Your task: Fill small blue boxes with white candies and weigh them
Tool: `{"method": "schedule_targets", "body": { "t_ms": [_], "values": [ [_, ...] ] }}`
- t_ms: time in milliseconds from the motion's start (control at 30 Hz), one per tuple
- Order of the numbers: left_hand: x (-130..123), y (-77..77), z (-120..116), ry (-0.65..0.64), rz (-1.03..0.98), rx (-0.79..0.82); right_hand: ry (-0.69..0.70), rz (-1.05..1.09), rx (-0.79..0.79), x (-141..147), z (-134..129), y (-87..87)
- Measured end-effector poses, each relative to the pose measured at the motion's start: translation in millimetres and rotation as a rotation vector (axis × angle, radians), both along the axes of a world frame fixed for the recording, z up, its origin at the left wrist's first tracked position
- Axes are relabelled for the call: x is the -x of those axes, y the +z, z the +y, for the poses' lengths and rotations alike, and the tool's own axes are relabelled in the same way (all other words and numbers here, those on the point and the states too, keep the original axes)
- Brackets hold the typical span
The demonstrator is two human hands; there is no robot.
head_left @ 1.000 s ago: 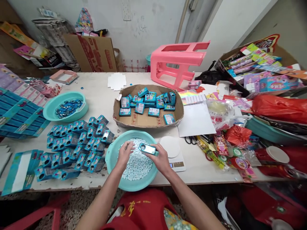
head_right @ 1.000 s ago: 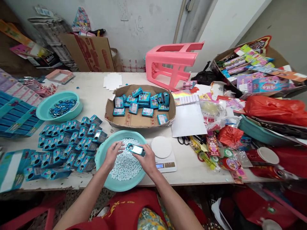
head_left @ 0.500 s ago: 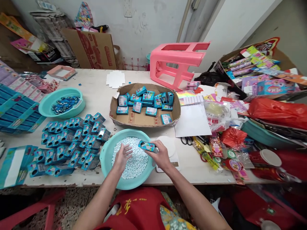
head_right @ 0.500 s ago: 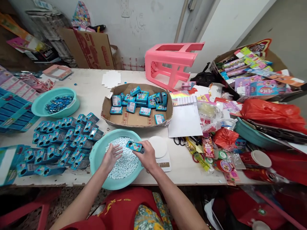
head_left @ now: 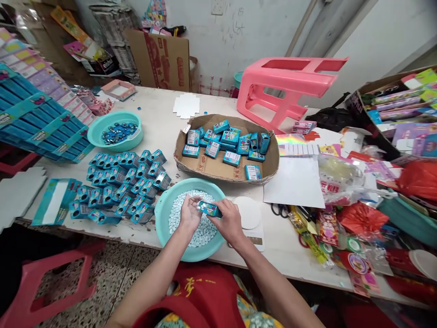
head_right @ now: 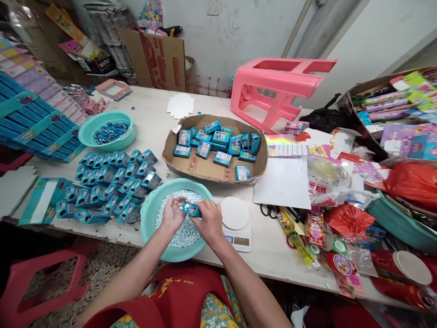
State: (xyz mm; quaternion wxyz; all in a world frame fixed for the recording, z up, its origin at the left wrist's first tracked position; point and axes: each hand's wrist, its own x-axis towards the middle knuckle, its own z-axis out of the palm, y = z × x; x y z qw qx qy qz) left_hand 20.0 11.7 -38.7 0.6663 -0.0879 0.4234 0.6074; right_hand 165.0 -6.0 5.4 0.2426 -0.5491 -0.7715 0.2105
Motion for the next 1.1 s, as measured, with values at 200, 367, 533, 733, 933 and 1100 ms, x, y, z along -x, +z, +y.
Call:
{"method": "schedule_targets", "body": {
  "t_ms": [200,367,533,733,933,1100],
  "values": [
    [2,-4.0,4,0.01,0.018,0.031,0.009,-0.024,0.019,4,1,-4.0],
    [5,-6.3,5,-0.051,0.16,0.053,-0.029,-0.032,0.047,6,4,-10.8],
    [8,-14.6,9,-0.147,0.299,0.095,-0.042,0.106,0.1,8,9,-21.5],
    [34,-4.5,-5,-0.386,0.61,0.0,-0.129,0.533,0.227,-28,-2,4.4],
    [74,30.3,80,-0.775,1.645,-0.499,-0.593,0.535,0.21,-109,-18,-19.5],
    [68,33.3,236,-0.675,1.978,-0.422,-0.719,0.47,0.222,-129,-1,-76.0]
  ]
}}
